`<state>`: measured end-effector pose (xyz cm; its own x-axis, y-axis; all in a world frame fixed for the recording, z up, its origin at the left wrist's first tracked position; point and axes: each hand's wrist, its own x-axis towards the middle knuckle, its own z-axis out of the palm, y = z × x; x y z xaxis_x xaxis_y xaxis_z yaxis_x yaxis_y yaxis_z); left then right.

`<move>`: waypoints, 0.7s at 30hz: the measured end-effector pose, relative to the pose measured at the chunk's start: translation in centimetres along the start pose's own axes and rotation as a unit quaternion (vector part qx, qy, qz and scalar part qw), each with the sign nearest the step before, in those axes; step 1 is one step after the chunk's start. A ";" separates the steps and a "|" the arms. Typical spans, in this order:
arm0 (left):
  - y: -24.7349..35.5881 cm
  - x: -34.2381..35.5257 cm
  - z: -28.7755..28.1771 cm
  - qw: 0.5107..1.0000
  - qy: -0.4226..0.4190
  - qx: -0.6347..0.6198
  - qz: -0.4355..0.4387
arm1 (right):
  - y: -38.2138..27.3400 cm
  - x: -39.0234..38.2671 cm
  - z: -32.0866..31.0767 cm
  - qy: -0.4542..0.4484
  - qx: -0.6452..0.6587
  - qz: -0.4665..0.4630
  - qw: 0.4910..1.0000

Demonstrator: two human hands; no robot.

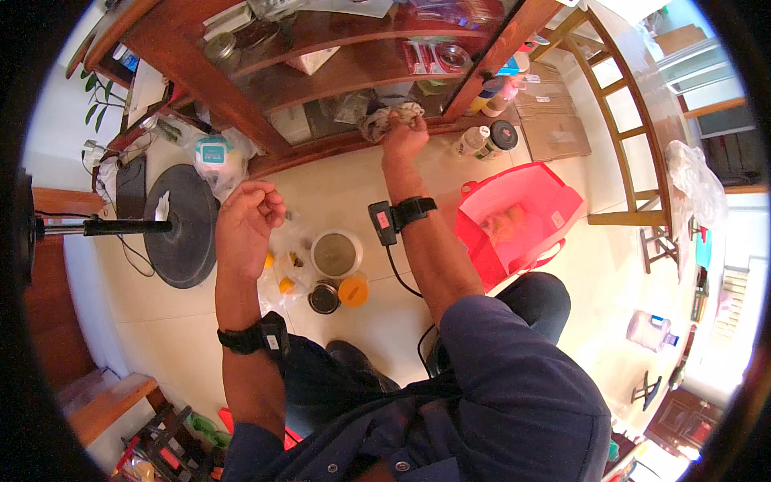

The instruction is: The person wipes a wooden cabinet and a standing fan with a cloth, then moves to the kitchen to rinse the cloth under a tap. The person also briefly handles a plastic bag and a jar on the floor.

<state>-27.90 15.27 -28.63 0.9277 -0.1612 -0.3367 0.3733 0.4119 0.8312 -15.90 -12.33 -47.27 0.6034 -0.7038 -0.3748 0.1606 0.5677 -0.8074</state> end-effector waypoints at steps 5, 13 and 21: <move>0.0 0.0 0.0 1.000 -0.005 -0.009 -0.004 | -5.4 0.6 0.6 -0.040 -0.016 -0.224 0.974; -0.3 0.6 0.5 1.000 -0.008 0.005 -0.013 | -9.3 0.2 0.0 -0.014 -0.201 -0.360 0.911; -0.6 0.6 0.4 1.000 -0.003 0.017 -0.016 | -4.8 4.0 -3.3 0.023 -0.235 -0.346 0.908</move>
<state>-27.59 14.60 -29.18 0.9149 -0.1790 -0.3619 0.4035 0.3747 0.8347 -16.82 -19.29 -46.35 0.4498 -0.8457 0.2871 0.1313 -0.2554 -0.9579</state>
